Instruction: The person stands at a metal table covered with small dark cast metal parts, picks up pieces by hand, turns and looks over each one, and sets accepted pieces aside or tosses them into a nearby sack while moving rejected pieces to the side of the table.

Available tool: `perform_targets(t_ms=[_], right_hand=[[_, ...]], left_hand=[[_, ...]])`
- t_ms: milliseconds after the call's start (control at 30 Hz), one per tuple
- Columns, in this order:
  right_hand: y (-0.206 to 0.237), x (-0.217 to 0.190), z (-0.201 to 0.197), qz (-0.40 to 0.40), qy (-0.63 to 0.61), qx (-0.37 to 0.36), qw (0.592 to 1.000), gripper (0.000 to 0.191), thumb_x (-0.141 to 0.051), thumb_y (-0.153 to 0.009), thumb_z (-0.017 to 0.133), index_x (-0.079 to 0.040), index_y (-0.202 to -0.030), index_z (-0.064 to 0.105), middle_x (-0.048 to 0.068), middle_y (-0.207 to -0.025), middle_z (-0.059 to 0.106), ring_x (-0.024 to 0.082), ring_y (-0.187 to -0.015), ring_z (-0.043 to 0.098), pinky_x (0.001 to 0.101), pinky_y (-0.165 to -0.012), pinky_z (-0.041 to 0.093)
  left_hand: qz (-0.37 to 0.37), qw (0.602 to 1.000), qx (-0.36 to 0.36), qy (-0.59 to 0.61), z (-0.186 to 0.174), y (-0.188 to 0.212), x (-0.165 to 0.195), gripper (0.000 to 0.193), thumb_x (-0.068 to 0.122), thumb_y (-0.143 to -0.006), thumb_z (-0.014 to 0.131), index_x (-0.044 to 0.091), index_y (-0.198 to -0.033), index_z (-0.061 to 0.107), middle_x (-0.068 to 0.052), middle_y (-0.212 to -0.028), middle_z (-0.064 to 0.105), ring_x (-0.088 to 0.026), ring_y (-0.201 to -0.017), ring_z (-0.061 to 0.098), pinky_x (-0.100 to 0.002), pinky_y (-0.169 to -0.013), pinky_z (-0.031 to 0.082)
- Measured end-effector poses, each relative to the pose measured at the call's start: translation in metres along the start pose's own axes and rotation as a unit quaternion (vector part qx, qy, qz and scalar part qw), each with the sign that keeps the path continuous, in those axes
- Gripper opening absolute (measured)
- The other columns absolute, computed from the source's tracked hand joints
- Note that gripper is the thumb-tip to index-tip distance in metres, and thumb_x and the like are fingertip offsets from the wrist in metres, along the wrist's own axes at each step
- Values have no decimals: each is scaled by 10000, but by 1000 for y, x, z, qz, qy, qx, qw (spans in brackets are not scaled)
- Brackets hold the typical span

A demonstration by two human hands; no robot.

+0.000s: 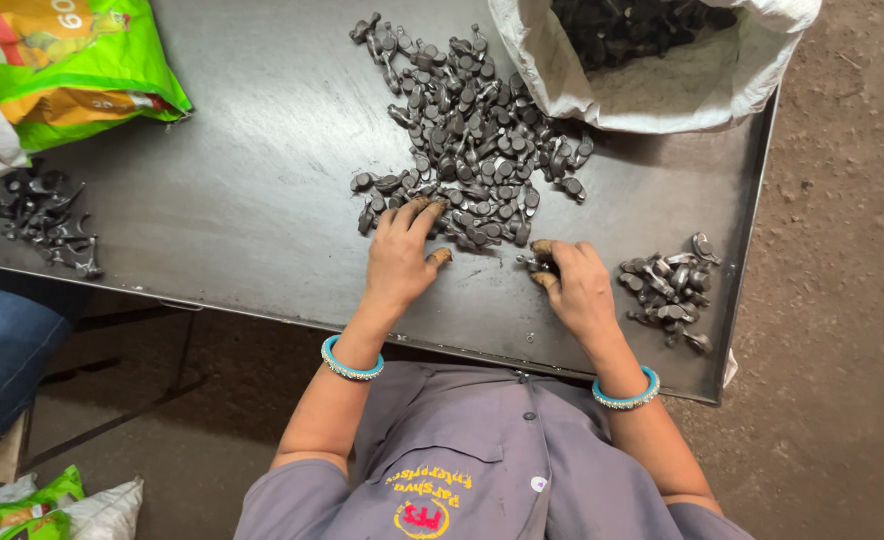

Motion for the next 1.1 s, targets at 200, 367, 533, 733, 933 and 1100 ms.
perform_targets(t_ms=[200,367,533,733,933,1100], right_hand=[[40,16,-4,18,-57,53,997,362,-82,-785,857,-51,-1096,675,85,-981,737,241,-861,696,365,-768,569],[68,66,24,216,-467,47,856,353,-74,-859,839,6,-1145,648,100,-1039,743,175,-919,722,310,-799,606],[85,97,52,323,-725,40,607,297,-77,-958,717,22,-1231,654,117,-1032,739,201,-865,717,302,-704,590],[97,113,58,364,-742,32,562,289,-95,-994,663,73,-1229,639,126,-1034,731,205,-885,719,318,-742,599],[91,90,41,337,-705,21,624,310,-124,-1013,640,86,-1241,648,130,-1029,738,207,-872,715,329,-755,600],[59,35,18,170,-418,-3,892,226,-34,-1005,717,20,-1224,717,98,-1060,718,179,-859,677,329,-746,558]], left_hand=[[-3,999,-2,45,29,4,7,686,155,-625,915,112,-1265,673,-112,-1175,632,-347,-1084,586,-463,-926,498],[-46,990,36,125,44,18,23,610,194,-593,929,97,-1160,726,-118,-1093,622,-358,-1016,612,-460,-872,518],[-82,979,45,184,57,29,46,521,199,-653,941,86,-1116,730,-121,-1022,603,-336,-894,636,-443,-762,540],[-94,956,21,276,65,31,60,442,168,-726,885,69,-1119,711,-94,-1031,610,-278,-856,691,-373,-716,586],[-115,946,51,300,65,44,52,233,171,-920,772,51,-1116,737,-68,-948,720,-218,-797,715,-347,-676,558],[-400,578,-128,700,135,76,41,356,361,-1008,569,39,-1082,703,-65,-818,711,-154,-655,690,-310,-525,601]])
Point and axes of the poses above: each hand's wrist, its own y-axis away from the middle knuckle, its own z-axis out of the palm, x = y × z, the point moved 6 cm from there along -y, towards the middle knuckle
